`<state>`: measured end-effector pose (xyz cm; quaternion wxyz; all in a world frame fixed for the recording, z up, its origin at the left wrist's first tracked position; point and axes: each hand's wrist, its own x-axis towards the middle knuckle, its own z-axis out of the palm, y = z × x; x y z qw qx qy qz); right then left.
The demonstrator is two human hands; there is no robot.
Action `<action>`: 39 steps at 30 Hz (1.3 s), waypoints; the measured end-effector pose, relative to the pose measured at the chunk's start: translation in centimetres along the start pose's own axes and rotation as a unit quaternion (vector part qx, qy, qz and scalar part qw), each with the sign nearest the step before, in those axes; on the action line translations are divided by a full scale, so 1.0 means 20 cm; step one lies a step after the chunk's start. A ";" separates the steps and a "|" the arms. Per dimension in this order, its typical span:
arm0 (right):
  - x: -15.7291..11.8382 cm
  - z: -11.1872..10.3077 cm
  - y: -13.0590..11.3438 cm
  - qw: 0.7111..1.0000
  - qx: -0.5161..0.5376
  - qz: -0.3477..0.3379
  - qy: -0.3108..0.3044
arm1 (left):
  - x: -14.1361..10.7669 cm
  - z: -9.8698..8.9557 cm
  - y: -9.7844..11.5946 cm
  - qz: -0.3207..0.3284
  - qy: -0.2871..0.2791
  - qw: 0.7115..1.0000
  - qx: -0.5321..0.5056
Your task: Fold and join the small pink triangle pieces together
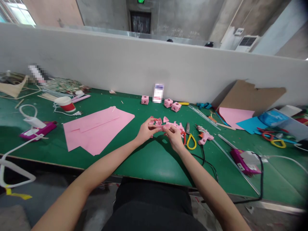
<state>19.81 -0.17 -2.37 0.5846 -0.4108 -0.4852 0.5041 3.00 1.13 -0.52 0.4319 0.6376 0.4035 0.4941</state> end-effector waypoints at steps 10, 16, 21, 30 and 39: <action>0.01 0.00 0.00 1.000 -0.009 0.000 0.007 | 0.01 0.00 -0.01 -0.020 0.003 1.000 -0.012; 0.00 0.00 0.01 1.000 -0.003 0.001 0.007 | 0.01 0.00 -0.01 -0.033 0.005 0.999 -0.025; 0.01 0.00 0.01 1.000 -0.008 0.004 0.011 | 0.00 0.01 -0.01 -0.034 0.002 0.998 -0.059; 0.01 0.01 0.00 1.000 0.005 0.019 0.010 | 0.01 0.00 -0.03 -0.029 -0.005 0.998 -0.051; 0.01 0.01 0.00 0.999 0.010 0.029 0.015 | 0.01 0.01 -0.03 -0.021 -0.016 0.997 -0.072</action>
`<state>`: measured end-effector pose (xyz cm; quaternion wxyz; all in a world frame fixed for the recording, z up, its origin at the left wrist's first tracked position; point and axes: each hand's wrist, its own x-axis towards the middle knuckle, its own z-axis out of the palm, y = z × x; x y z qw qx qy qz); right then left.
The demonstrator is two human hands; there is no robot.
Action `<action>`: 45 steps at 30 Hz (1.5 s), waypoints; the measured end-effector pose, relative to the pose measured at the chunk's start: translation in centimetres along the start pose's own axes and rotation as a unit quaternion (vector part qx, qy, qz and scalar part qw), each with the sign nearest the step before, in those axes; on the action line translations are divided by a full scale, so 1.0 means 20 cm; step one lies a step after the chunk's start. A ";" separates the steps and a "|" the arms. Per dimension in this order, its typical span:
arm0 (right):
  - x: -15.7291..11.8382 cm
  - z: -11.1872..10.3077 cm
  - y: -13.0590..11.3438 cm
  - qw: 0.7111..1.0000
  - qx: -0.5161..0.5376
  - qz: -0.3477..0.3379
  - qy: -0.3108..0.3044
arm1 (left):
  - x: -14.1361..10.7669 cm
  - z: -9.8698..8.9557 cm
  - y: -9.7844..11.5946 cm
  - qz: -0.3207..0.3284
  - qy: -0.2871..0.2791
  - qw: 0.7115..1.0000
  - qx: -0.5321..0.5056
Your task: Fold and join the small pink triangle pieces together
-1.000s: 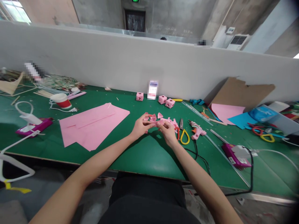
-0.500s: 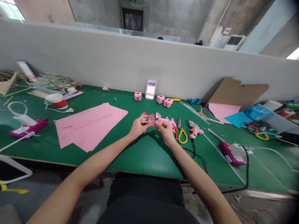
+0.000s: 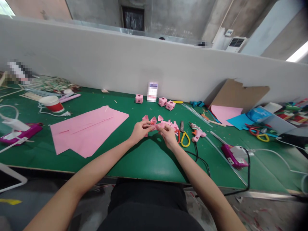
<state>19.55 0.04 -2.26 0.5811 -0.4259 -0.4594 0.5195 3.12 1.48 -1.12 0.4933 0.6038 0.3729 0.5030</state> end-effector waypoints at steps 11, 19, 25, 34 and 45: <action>0.00 0.00 -0.03 0.999 0.022 0.001 0.026 | 0.01 -0.01 -0.02 -0.005 0.014 1.000 0.013; -0.01 0.00 -0.05 0.998 0.037 0.005 0.042 | 0.00 0.00 -0.01 -0.007 0.011 1.000 0.007; 0.00 0.00 -0.04 0.997 0.066 0.013 0.045 | 0.00 0.00 0.00 -0.010 0.013 1.000 0.012; 0.01 -0.01 -0.02 0.997 0.052 0.010 0.049 | 0.00 0.01 -0.01 -0.017 0.023 1.000 0.006; 0.01 -0.01 -0.02 0.997 0.053 0.004 0.047 | 0.00 0.01 0.01 -0.009 0.021 1.000 0.017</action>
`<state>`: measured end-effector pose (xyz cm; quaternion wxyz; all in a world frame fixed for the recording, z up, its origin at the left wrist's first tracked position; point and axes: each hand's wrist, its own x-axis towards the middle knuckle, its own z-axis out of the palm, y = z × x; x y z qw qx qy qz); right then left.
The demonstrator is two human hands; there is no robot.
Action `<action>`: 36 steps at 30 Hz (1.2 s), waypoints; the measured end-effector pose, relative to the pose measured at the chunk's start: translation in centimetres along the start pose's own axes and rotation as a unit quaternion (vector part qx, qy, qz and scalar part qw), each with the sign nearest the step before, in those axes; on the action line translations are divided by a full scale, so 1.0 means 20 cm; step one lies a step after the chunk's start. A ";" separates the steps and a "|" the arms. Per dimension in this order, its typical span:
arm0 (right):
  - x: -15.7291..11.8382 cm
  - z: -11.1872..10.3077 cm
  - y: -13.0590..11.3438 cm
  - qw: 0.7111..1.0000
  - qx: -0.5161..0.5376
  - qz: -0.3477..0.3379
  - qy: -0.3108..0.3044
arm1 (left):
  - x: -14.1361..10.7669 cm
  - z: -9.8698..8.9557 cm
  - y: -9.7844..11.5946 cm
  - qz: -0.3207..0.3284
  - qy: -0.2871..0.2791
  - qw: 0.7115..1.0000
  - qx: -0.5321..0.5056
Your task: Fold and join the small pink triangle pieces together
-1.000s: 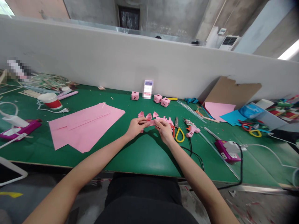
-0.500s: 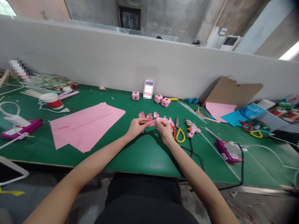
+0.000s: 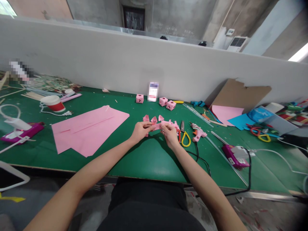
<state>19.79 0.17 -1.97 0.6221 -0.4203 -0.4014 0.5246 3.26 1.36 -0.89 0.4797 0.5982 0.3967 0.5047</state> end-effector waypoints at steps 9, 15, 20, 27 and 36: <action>0.01 -0.02 0.03 0.997 -0.054 -0.049 -0.011 | 0.00 0.00 0.00 -0.004 0.004 1.000 0.010; 0.00 -0.01 0.01 0.991 -0.092 -0.090 -0.025 | 0.00 -0.01 -0.01 -0.002 -0.019 0.999 0.032; -0.01 -0.01 -0.01 0.988 -0.117 -0.099 -0.022 | 0.00 -0.01 -0.01 0.006 -0.020 0.999 0.035; -0.02 0.00 -0.01 0.985 -0.138 -0.102 -0.028 | 0.00 -0.01 0.00 0.073 0.035 0.995 0.051; -0.07 0.01 -0.04 0.949 -0.248 -0.182 -0.073 | 0.00 -0.01 0.00 0.049 0.030 0.998 0.008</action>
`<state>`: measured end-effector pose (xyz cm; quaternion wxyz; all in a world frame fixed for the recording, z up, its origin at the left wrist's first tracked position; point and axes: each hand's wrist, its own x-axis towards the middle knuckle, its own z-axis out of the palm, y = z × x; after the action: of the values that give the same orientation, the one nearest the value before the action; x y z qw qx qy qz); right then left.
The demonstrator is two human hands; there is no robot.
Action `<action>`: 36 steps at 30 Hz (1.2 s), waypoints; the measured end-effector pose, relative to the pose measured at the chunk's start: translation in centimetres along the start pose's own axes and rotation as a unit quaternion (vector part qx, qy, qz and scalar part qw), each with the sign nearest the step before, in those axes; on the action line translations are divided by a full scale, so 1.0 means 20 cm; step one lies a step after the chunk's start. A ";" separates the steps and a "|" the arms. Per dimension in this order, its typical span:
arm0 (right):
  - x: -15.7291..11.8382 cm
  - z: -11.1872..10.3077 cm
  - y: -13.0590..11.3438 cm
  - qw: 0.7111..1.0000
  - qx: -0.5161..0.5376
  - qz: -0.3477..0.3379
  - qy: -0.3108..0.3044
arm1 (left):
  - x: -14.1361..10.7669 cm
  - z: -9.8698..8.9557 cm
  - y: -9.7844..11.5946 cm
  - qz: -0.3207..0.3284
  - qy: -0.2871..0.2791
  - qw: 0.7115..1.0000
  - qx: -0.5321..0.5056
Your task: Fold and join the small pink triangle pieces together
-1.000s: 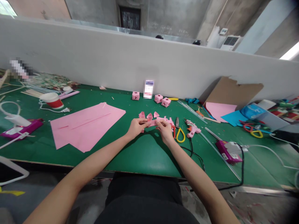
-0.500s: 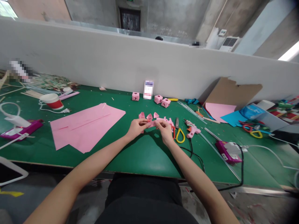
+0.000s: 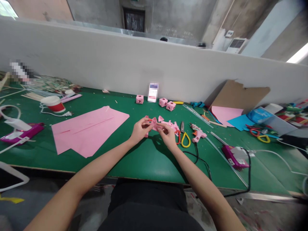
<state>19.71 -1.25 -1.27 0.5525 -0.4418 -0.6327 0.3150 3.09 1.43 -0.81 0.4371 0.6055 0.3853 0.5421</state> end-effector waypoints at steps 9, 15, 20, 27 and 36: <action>0.00 -0.01 0.01 0.999 -0.038 -0.032 -0.015 | 0.00 0.00 0.00 -0.047 -0.025 0.997 -0.064; 0.00 -0.01 0.01 0.999 -0.035 -0.031 -0.018 | 0.01 -0.01 -0.02 -0.041 -0.027 0.997 -0.059; 0.01 -0.01 0.02 0.999 -0.033 -0.023 -0.024 | 0.01 0.00 -0.02 -0.041 -0.029 0.997 -0.052; 0.01 0.00 0.04 1.000 -0.020 -0.011 -0.007 | 0.00 0.00 -0.01 -0.044 -0.033 0.997 -0.048; 0.01 0.01 0.05 1.000 -0.020 -0.010 0.008 | 0.00 0.00 -0.04 -0.026 -0.058 0.998 -0.020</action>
<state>19.73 -0.70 -2.08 0.5518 -0.4490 -0.6389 0.2930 3.04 1.75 -1.58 0.4846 0.6166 0.3643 0.5022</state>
